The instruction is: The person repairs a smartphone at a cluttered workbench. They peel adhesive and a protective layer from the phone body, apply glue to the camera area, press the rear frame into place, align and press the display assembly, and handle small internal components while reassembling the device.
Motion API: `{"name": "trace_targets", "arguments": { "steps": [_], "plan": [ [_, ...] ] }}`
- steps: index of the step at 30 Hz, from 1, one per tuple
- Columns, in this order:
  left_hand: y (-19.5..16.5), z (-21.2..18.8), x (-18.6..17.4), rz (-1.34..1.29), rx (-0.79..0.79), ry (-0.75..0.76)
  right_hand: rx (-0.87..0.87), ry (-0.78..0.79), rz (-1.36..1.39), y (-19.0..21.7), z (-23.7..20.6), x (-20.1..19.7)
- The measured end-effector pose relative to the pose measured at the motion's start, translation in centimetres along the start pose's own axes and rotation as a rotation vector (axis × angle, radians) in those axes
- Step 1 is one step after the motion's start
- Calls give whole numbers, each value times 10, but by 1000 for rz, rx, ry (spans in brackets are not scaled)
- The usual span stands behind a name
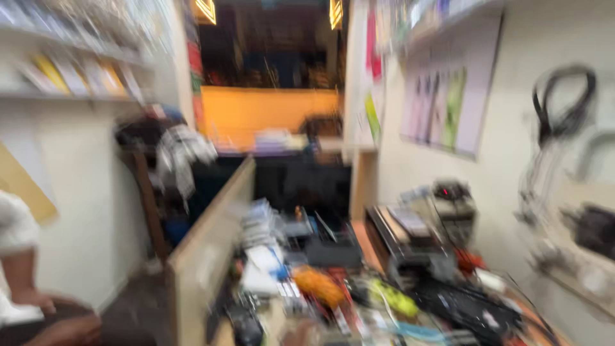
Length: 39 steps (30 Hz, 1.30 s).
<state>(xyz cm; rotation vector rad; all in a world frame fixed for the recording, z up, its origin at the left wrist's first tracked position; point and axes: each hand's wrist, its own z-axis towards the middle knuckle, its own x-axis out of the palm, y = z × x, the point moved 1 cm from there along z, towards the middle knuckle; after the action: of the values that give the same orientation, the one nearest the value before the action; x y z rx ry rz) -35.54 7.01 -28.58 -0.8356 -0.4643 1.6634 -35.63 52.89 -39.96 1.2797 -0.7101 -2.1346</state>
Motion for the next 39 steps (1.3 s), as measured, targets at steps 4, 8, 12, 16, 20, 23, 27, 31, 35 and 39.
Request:
{"name": "trace_targets", "arguments": {
  "steps": [4,8,12,16,20,23,27,31,35,39],
  "plan": [
    [37,-39,34,28,-68,-9,111,-342,138,-88,-103,-62],
    [25,-33,47,173,-33,98,299,-456,319,-101,-148,-99],
    [12,-22,59,299,70,259,70,10,99,-7,-93,-69],
    [31,-19,45,329,129,339,-292,317,52,122,-9,15],
    [58,-13,27,307,48,380,-396,522,-61,196,73,94],
    [69,-7,21,275,4,390,-570,681,-128,210,114,132],
    [80,5,15,240,8,387,-301,785,-252,200,131,160],
    [88,17,12,199,-3,430,-301,706,-207,196,132,173],
    [84,17,9,198,-23,420,-318,699,-199,196,131,173],
    [78,16,9,203,-3,419,-313,713,-180,200,132,170]
  ]
}}
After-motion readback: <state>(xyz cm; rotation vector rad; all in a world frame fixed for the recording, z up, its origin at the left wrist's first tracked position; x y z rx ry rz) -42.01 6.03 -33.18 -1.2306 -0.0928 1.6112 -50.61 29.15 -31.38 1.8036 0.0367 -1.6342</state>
